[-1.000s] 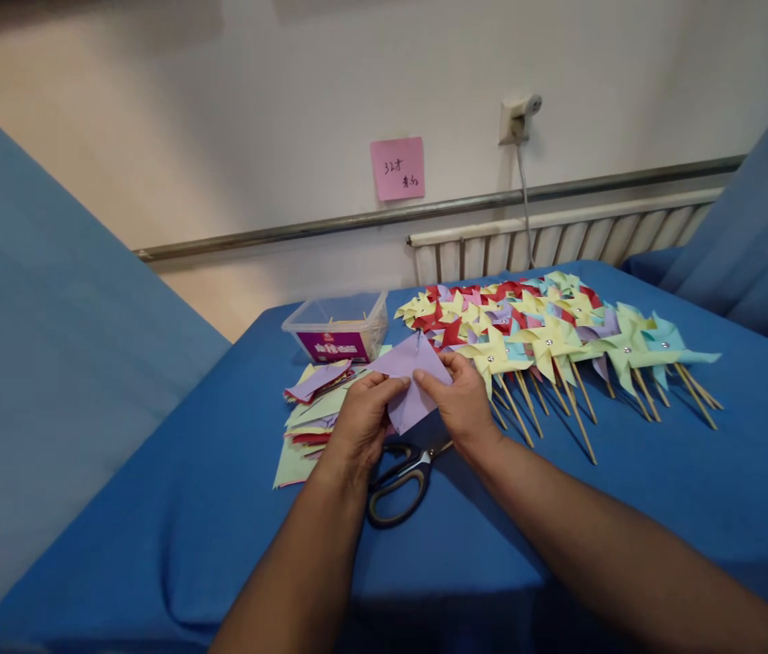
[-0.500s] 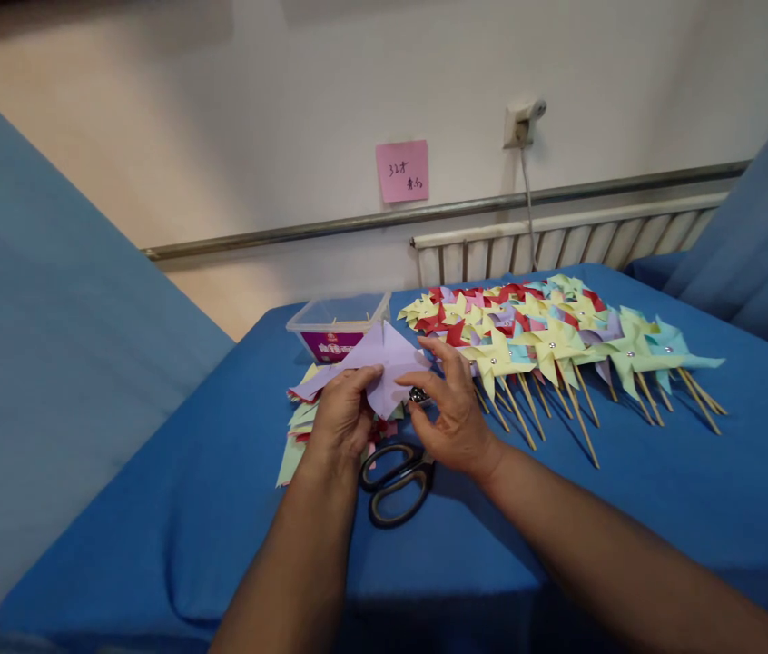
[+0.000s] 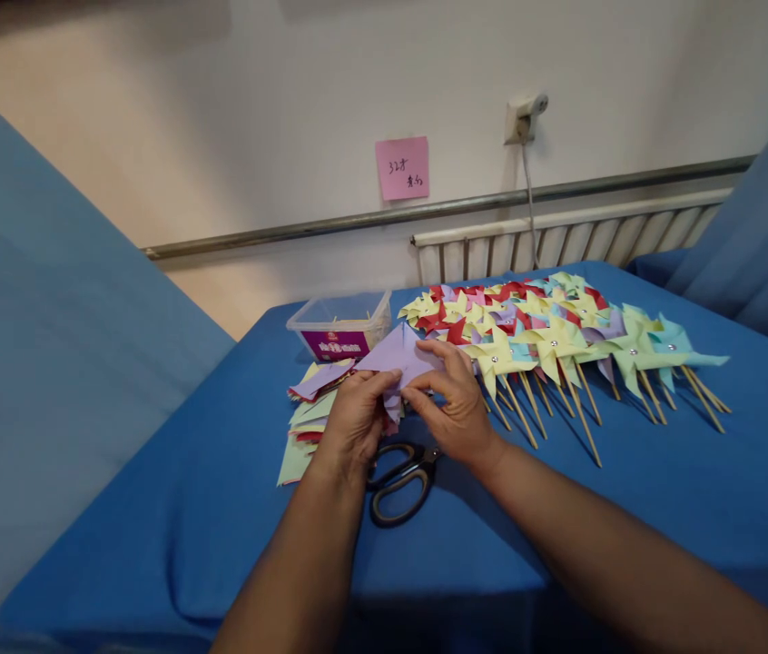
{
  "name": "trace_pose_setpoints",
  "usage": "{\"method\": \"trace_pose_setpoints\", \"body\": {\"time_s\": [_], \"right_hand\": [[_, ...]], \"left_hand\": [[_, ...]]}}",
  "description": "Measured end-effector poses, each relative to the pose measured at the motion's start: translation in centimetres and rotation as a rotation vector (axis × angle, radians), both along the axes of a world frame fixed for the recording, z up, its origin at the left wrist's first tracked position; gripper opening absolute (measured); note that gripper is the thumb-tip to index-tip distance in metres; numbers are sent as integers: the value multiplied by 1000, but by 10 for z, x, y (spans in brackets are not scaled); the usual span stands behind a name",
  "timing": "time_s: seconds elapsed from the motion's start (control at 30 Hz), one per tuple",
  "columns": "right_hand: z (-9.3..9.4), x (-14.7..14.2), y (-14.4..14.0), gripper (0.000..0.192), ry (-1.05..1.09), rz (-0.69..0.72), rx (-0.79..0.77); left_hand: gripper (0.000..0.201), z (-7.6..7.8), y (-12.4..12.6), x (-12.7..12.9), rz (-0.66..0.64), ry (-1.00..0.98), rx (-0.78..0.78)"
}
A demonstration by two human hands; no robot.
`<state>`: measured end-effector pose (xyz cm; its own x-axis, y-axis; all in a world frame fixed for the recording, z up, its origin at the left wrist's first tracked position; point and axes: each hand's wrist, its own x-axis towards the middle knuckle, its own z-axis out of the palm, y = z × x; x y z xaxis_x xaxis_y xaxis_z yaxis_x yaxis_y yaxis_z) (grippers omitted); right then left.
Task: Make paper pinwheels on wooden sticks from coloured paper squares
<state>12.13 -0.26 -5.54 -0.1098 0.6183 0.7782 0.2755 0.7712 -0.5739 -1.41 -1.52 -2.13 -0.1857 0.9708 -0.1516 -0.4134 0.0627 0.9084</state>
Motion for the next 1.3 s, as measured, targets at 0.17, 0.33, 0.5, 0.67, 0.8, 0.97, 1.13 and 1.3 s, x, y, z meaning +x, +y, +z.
{"method": "trace_pose_setpoints", "body": {"time_s": [0.17, 0.33, 0.5, 0.67, 0.8, 0.97, 1.13, 1.3], "right_hand": [[2, -1, 1, 12, 85, -36, -137], [1, -1, 6, 15, 118, -55, -250], [-2, -1, 11, 16, 87, -62, -293], [-5, -1, 14, 18, 60, -87, -301], [-4, 0, 14, 17, 43, -85, -282], [-3, 1, 14, 17, 38, -71, -290], [-4, 1, 16, 16, 37, -48, -306], [-5, 1, 16, 16, 44, -39, -321]], "left_hand": [[18, 0, -1, 4, -3, 48, -29], [25, -4, 2, 3, -7, 48, -32], [26, -6, 3, 2, -28, 53, -46], [25, -5, 2, 2, -29, 124, -61], [24, -4, 1, 2, -21, 202, -89], [26, -5, 2, 2, -32, 208, -101], [26, -6, 3, 1, -38, 188, -97], [26, -8, 4, 0, -40, 181, -91]]}}
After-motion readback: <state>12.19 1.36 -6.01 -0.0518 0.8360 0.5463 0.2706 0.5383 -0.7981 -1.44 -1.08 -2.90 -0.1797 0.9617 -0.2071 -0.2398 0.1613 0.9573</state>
